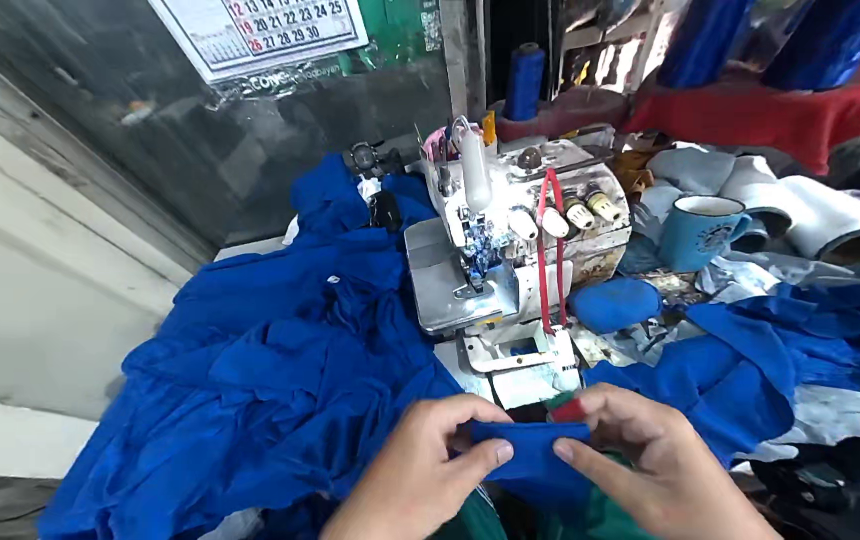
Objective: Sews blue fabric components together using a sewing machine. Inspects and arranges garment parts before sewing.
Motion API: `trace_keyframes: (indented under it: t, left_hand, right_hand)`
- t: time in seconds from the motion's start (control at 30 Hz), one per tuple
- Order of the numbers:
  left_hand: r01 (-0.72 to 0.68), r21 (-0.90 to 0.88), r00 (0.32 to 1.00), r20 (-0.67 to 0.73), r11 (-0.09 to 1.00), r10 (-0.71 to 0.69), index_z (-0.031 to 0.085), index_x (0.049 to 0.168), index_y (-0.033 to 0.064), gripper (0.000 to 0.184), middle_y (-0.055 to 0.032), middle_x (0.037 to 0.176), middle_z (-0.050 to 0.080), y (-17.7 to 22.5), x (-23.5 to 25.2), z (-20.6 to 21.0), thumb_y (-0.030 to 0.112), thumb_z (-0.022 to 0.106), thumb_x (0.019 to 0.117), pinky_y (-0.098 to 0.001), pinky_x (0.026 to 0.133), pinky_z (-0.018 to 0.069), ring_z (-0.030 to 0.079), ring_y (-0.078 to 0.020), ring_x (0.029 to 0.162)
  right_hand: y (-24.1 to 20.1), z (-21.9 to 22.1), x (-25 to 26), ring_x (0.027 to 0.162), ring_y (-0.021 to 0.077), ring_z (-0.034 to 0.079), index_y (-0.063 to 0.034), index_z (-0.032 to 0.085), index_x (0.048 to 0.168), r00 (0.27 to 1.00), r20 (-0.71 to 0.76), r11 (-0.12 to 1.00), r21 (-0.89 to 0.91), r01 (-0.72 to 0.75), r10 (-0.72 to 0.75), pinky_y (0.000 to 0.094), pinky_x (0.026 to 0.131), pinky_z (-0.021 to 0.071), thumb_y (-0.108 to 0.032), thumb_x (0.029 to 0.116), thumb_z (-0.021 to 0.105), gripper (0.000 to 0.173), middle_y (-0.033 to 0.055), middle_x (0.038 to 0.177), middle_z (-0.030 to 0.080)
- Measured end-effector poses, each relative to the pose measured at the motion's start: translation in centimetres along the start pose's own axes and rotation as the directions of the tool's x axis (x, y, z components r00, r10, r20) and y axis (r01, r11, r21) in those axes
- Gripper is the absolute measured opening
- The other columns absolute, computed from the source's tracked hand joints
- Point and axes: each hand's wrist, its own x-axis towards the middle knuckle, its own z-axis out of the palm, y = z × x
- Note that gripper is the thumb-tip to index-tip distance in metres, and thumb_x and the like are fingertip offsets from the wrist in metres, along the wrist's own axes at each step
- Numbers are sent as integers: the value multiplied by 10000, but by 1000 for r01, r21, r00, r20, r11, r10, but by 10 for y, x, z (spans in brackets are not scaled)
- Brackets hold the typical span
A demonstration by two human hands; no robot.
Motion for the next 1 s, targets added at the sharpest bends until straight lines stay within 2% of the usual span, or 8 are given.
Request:
trace_keyframes:
  t: [0.1,0.2,0.4,0.5,0.63,0.83,0.93,1.0]
  left_hand:
    - [-102,-168,960,-273,981,53,729,1123,14,183,-75,1018,748,-24,-12,33,92,709,958,-328,740,643,724,-171,835]
    - [-128,-192,923,-381,973,47,737,1078,-2,158,-89,957,747,-30,-14,41,89,724,949,-339,751,645,727,-193,828]
    - [-66,-166,913,-409,984,-8,748,963,32,151,-65,825,735,-23,-15,29,169,785,911,-303,650,622,703,-163,701]
    - [-59,-150,902,-431,987,-11,747,931,40,163,-53,790,724,-25,-16,32,196,787,913,-278,615,603,686,-142,669]
    - [-87,-132,892,-452,987,18,739,895,35,175,-43,740,698,-29,-18,34,203,780,919,-256,568,575,657,-129,625]
    - [-153,-151,891,-448,977,71,707,1048,-12,152,-76,941,703,-27,-23,30,86,593,1026,-289,722,604,682,-149,814]
    - [-131,-95,876,-477,987,70,684,998,5,119,-48,849,689,-23,-15,24,91,605,1022,-280,676,585,665,-126,749]
    - [-189,29,860,-477,982,179,699,969,25,94,-29,819,698,-7,-2,1,113,673,986,-278,652,594,670,-118,715]
  right_hand:
    - [11,7,-4,907,213,721,-44,643,1216,995,92,992,124,-33,22,371,747,643,-32,930,687,290,82,1092,720]
    - [15,7,-1,901,211,716,-62,631,1246,981,184,991,109,-80,59,375,742,641,-57,938,680,313,69,1069,718]
    - [-2,2,3,727,167,716,-104,701,1120,993,81,996,29,-88,86,316,616,626,-146,887,793,254,30,906,745]
    - [-1,3,1,726,159,719,-96,711,1111,995,66,997,20,-74,72,300,607,625,-150,883,800,250,29,904,751]
    - [-6,4,-1,614,126,665,-114,711,1121,992,63,994,18,-109,107,265,500,573,-155,892,793,247,14,853,725]
    - [-10,6,2,715,189,733,-103,682,1179,974,159,986,2,-166,164,354,571,649,-131,944,744,245,34,964,749]
    - [-8,8,15,701,145,711,-142,672,1252,968,198,984,-113,-135,155,341,597,634,-174,932,753,332,2,937,742]
    - [-24,6,26,685,139,697,-140,630,1345,971,218,991,-108,-76,98,334,589,623,-183,937,756,429,4,926,736]
